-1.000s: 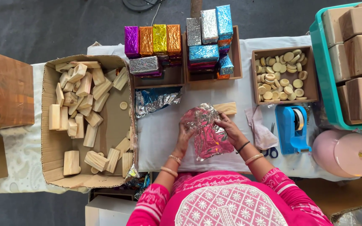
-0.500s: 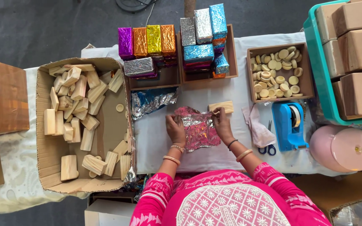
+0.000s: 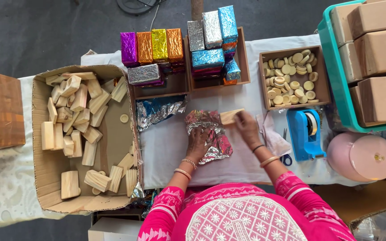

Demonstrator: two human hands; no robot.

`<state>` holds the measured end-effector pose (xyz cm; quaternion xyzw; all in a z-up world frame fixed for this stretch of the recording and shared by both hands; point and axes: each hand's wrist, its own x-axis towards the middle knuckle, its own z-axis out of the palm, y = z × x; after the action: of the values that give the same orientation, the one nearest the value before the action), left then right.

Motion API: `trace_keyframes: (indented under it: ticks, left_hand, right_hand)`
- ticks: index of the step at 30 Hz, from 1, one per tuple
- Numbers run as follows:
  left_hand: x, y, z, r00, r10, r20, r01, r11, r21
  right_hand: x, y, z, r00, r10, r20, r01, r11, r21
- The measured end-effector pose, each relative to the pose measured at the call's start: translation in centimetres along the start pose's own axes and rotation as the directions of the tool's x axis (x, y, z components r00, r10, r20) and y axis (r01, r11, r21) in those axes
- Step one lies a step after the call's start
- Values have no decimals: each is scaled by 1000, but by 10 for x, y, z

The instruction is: Wrapping small wooden blocks in colorful foil wrappers and securing them.

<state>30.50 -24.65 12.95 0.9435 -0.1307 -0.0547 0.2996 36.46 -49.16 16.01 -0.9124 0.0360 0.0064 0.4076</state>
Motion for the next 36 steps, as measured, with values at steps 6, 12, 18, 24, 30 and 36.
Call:
trace_keyframes:
  ticks: [6, 12, 18, 24, 30, 36]
  left_hand:
    - [14, -8, 5, 982, -75, 175, 75, 997, 5]
    - [15, -25, 23, 972, -83, 220, 80, 997, 19]
    - [25, -19, 12, 954, -118, 274, 121, 993, 8]
    - [32, -22, 15, 964, -89, 249, 100, 995, -32]
    - [35, -29, 22, 973, -26, 228, 36, 999, -39]
    - [28, -38, 32, 994, 109, -8, -108, 964, -243]
  right_hand:
    - [36, 25, -32, 960, -244, 141, 250, 968, -29]
    - [47, 72, 2, 915, -236, 329, 259, 965, -28]
    - [37, 15, -25, 875, -73, 478, 203, 953, -227]
    - [-3, 8, -40, 915, 3, 403, 82, 978, -194]
    - [-13, -16, -15, 957, -82, 278, 22, 977, 213]
    - [10, -36, 45, 927, -176, 332, 182, 983, 13]
